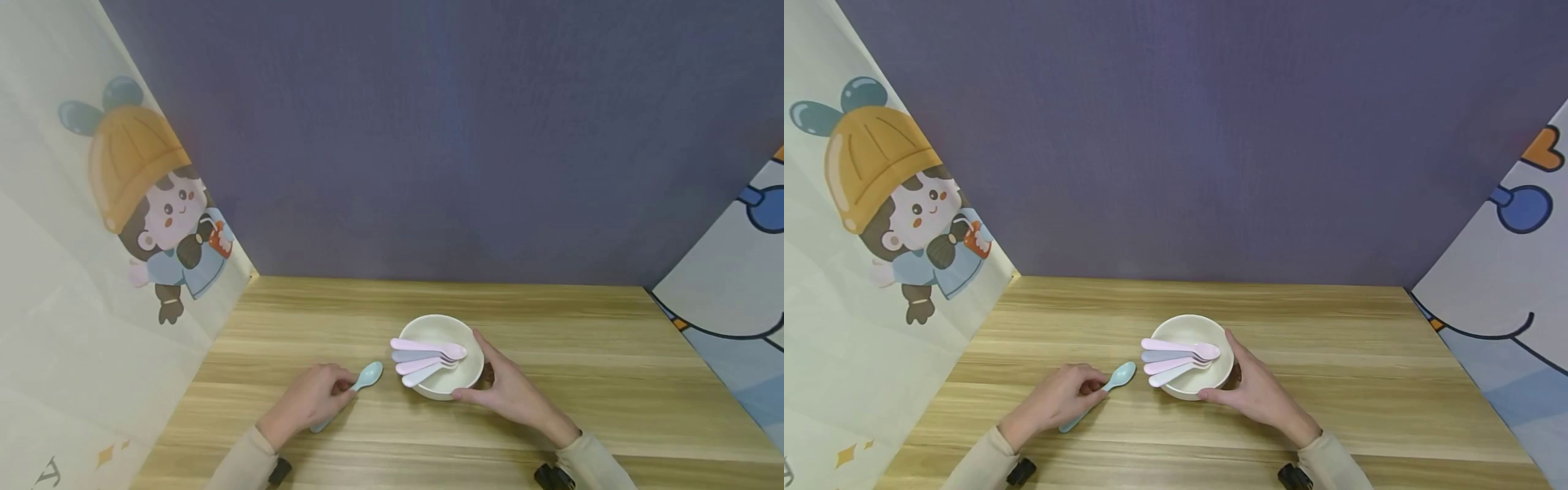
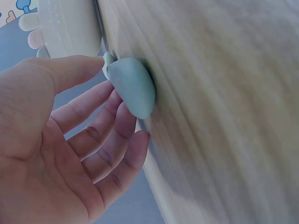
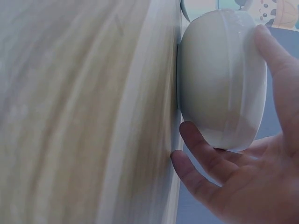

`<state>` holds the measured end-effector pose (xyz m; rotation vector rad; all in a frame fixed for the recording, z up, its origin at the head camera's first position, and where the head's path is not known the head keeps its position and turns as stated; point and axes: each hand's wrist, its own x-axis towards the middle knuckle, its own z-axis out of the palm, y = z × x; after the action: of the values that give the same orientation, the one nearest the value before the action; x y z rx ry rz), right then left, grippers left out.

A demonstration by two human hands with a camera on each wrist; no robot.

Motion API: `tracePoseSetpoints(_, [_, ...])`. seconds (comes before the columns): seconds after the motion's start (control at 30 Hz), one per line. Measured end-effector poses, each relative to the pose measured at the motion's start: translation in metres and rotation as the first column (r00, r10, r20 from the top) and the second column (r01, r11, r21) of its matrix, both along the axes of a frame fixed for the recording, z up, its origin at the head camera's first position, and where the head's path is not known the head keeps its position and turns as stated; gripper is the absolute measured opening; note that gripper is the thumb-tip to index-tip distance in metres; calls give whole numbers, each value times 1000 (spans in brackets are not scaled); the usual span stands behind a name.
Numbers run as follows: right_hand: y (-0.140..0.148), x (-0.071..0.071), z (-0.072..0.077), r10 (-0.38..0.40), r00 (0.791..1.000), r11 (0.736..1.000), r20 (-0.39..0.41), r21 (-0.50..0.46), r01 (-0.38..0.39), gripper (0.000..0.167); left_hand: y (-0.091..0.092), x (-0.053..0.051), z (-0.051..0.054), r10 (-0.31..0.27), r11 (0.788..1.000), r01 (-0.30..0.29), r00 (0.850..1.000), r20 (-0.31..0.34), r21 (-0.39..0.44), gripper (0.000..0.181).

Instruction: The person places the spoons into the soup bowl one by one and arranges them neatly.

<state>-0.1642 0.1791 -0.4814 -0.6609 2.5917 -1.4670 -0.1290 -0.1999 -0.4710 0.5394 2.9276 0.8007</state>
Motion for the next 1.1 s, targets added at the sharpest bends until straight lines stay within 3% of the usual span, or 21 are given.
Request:
tracePoseSetpoints(0.43, [1, 1, 1, -19, 999, 998, -27, 56, 21, 124, 5, 0, -1, -1, 999, 0, 999, -37, -41, 22])
tracePoseSetpoints(0.77, [1, 1, 1, -24, 999, 998, -23, 58, 25, 125, 3, -1, -3, 6, 1000, -7, 999, -46, -5, 19])
tracePoseSetpoints(1.1, [1, 1, 1, -25, 999, 997, -28, 66, 27, 124, 0, 0, 0, 17, 1000, -17, 1000, -8, 16, 21])
